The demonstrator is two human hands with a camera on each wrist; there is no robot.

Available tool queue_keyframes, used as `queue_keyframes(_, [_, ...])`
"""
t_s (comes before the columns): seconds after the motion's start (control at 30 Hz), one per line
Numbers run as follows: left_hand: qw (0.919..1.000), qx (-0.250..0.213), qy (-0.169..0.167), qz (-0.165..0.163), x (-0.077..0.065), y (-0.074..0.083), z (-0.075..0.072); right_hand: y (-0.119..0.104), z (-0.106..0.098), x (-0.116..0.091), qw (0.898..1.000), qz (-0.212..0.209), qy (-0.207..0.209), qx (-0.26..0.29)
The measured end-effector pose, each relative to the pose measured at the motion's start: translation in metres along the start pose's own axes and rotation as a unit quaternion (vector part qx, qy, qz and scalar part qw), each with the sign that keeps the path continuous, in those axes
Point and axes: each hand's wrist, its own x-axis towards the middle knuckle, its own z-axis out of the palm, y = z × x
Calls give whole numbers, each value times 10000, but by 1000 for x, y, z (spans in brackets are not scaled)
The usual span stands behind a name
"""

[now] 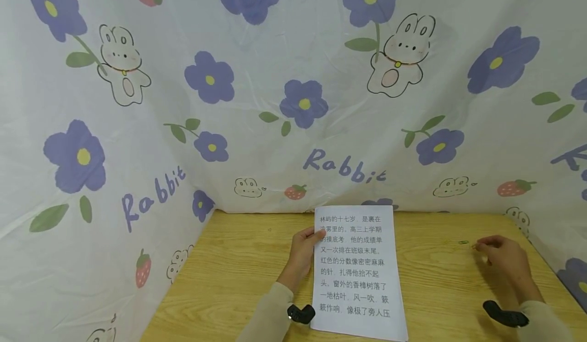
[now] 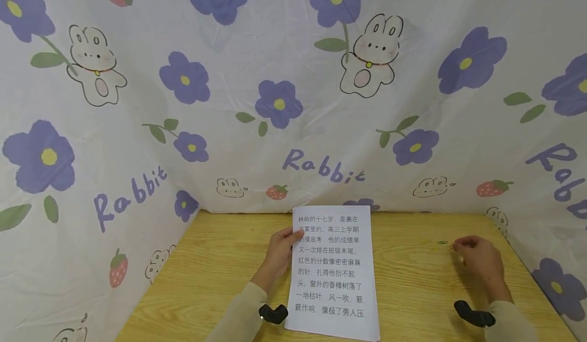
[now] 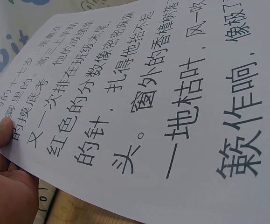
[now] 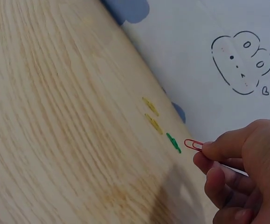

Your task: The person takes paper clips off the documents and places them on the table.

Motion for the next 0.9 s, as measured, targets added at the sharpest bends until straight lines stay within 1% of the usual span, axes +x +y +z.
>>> queue_keyframes(0.17, [10000, -7, 23, 8, 0, 0, 0, 5, 1, 2, 9993, 256, -236, -155])
queue_keyframes(0.47, [10000, 4, 6, -26, -2, 1, 0, 12, 6, 2, 9978, 303, -447, -373])
queue_keyframes(0.9, [10000, 61, -45, -10, -2, 1, 0, 9, 7, -2, 9985, 182, -278, -433])
